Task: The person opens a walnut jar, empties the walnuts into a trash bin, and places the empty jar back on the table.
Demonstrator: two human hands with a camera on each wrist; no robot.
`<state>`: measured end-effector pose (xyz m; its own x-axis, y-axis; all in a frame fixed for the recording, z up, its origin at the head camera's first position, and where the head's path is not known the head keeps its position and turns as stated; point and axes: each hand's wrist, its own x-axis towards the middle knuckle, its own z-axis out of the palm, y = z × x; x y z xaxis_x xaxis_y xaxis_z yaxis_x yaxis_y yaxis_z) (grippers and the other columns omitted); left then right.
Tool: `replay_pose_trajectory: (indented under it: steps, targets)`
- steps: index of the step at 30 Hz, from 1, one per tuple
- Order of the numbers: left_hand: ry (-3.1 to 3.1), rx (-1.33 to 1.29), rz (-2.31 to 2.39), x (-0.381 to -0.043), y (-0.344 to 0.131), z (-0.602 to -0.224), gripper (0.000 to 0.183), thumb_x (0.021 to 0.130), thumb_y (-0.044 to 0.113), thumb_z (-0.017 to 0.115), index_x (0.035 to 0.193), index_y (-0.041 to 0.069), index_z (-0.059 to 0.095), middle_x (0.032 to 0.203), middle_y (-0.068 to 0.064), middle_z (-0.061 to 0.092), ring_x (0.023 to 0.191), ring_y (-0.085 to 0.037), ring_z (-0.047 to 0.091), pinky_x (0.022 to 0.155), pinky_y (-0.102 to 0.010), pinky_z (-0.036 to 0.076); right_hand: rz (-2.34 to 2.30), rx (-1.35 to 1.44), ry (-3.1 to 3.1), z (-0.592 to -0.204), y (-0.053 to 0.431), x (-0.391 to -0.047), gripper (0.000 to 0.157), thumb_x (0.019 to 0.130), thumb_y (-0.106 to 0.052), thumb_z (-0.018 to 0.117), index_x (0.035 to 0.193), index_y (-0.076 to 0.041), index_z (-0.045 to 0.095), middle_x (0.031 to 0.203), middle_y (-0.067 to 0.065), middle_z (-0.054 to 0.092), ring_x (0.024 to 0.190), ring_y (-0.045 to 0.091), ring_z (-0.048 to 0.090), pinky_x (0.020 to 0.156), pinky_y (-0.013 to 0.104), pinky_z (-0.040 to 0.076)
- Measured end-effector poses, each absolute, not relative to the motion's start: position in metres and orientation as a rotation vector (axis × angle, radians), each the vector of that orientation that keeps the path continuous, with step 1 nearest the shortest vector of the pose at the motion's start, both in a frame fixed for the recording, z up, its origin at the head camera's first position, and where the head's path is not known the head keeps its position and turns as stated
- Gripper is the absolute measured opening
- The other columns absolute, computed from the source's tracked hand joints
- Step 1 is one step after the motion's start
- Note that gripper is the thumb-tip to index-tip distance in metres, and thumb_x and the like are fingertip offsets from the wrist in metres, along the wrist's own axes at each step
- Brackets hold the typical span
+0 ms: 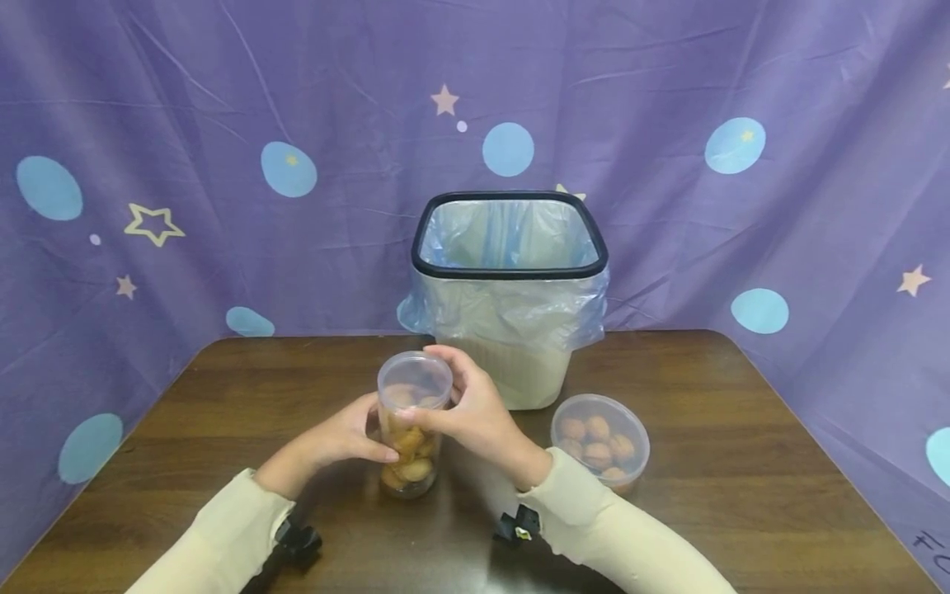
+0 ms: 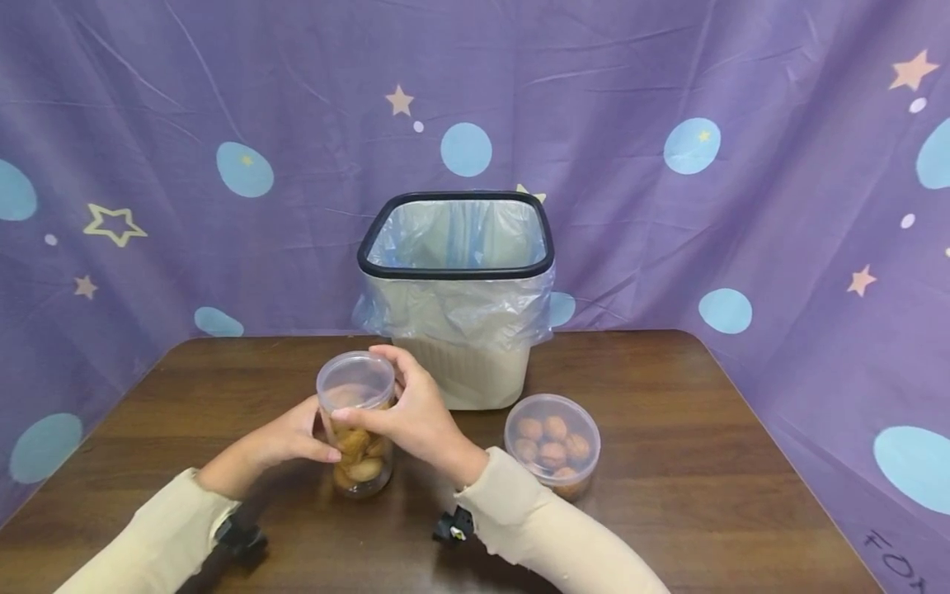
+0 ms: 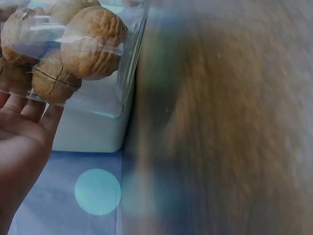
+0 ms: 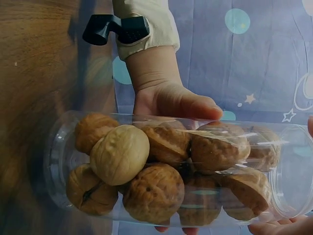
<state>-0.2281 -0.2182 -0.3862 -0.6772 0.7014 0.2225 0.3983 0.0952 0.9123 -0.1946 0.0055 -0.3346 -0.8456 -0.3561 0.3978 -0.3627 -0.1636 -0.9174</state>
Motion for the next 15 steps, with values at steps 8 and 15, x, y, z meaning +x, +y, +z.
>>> replay_pose_trajectory:
  steps: [8, 15]
  targets:
    - [2.026, 1.131, 1.638, -0.227, -0.207, -0.382, 0.073, 0.072, 0.007, 0.076, 0.129, -0.016, 0.036, 0.115, 0.005, 0.062, 0.105, -0.012, 0.058, 0.09, -0.029, 0.049, 2.275, 0.862, -1.996, -0.332, 0.018, -0.19, 0.069, 0.071, 0.004, 0.076, 0.131, 0.001, 0.043, 0.127, 0.015, 0.054, 0.113, 0.022, 0.056, 0.098, 0.03, 0.045]
    - [1.959, 1.199, 1.679, -0.228, -0.196, -0.378, 0.078, 0.075, 0.01, 0.076, 0.135, -0.014, 0.031, 0.12, 0.004, 0.06, 0.109, -0.013, 0.057, 0.093, -0.03, 0.047, 2.241, 0.855, -1.959, -0.327, 0.027, -0.188, 0.069, 0.068, 0.005, 0.077, 0.13, 0.001, 0.046, 0.126, 0.013, 0.056, 0.111, 0.018, 0.057, 0.098, 0.03, 0.045]
